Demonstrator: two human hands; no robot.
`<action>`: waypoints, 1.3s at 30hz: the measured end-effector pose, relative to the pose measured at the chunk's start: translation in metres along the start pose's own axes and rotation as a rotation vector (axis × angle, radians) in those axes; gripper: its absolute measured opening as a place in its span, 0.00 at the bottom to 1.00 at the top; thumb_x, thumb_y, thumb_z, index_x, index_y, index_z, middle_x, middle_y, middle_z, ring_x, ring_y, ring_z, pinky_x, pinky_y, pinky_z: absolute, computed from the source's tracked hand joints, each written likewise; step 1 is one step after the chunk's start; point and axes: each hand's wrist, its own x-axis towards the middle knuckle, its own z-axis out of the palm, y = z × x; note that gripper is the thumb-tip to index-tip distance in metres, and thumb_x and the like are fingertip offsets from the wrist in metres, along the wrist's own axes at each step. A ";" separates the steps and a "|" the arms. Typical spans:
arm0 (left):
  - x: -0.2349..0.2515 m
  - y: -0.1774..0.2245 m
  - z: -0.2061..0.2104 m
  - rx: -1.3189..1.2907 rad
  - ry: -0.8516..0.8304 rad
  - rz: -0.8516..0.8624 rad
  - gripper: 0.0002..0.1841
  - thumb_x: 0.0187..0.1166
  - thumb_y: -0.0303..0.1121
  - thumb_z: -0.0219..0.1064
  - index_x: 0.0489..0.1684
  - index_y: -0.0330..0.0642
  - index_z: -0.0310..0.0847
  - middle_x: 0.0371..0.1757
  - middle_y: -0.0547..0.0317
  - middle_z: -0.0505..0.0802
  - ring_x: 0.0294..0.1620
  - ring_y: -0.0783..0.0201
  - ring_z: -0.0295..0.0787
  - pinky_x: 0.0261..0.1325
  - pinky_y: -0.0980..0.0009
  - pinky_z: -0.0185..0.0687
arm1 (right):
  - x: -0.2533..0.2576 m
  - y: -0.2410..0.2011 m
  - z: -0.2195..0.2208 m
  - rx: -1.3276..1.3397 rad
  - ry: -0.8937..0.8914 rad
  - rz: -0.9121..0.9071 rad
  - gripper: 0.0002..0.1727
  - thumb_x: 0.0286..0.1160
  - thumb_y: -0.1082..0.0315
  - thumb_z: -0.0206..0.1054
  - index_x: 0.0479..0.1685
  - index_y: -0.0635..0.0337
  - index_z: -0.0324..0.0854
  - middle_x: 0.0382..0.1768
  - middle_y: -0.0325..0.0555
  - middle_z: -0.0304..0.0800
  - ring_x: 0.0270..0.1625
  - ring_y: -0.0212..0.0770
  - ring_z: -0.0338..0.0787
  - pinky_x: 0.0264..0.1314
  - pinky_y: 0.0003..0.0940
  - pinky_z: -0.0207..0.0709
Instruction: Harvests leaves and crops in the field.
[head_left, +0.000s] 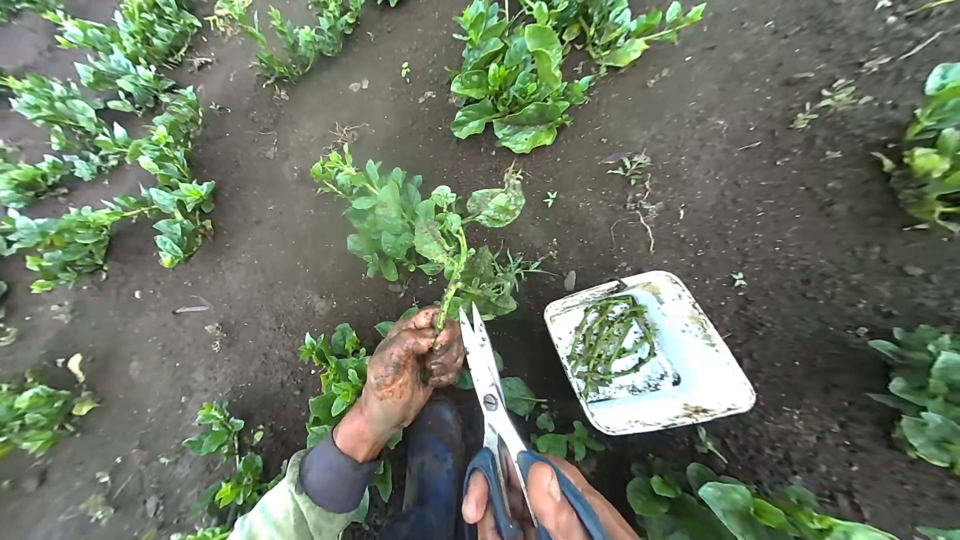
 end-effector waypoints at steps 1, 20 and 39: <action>-0.001 -0.001 0.000 0.060 -0.006 0.004 0.08 0.80 0.37 0.60 0.32 0.53 0.84 0.23 0.78 0.79 0.22 0.82 0.71 0.23 0.84 0.63 | 0.000 -0.002 0.000 -0.010 0.012 0.001 0.31 0.89 0.41 0.55 0.55 0.63 0.84 0.31 0.43 0.90 0.28 0.35 0.91 0.20 0.28 0.83; 0.000 -0.020 -0.012 0.843 0.060 0.256 0.14 0.95 0.37 0.47 0.36 0.49 0.74 0.29 0.77 0.75 0.29 0.84 0.69 0.34 0.84 0.68 | 0.004 -0.005 0.001 -0.129 0.219 -0.071 0.21 0.87 0.49 0.62 0.42 0.59 0.88 0.23 0.37 0.88 0.22 0.29 0.87 0.20 0.23 0.79; 0.005 -0.035 -0.021 1.294 0.068 0.477 0.14 0.88 0.28 0.54 0.39 0.29 0.84 0.39 0.49 0.88 0.46 0.67 0.86 0.56 0.75 0.82 | 0.015 -0.013 0.002 -0.267 0.271 -0.039 0.20 0.90 0.52 0.59 0.45 0.62 0.85 0.24 0.42 0.89 0.23 0.32 0.88 0.20 0.23 0.79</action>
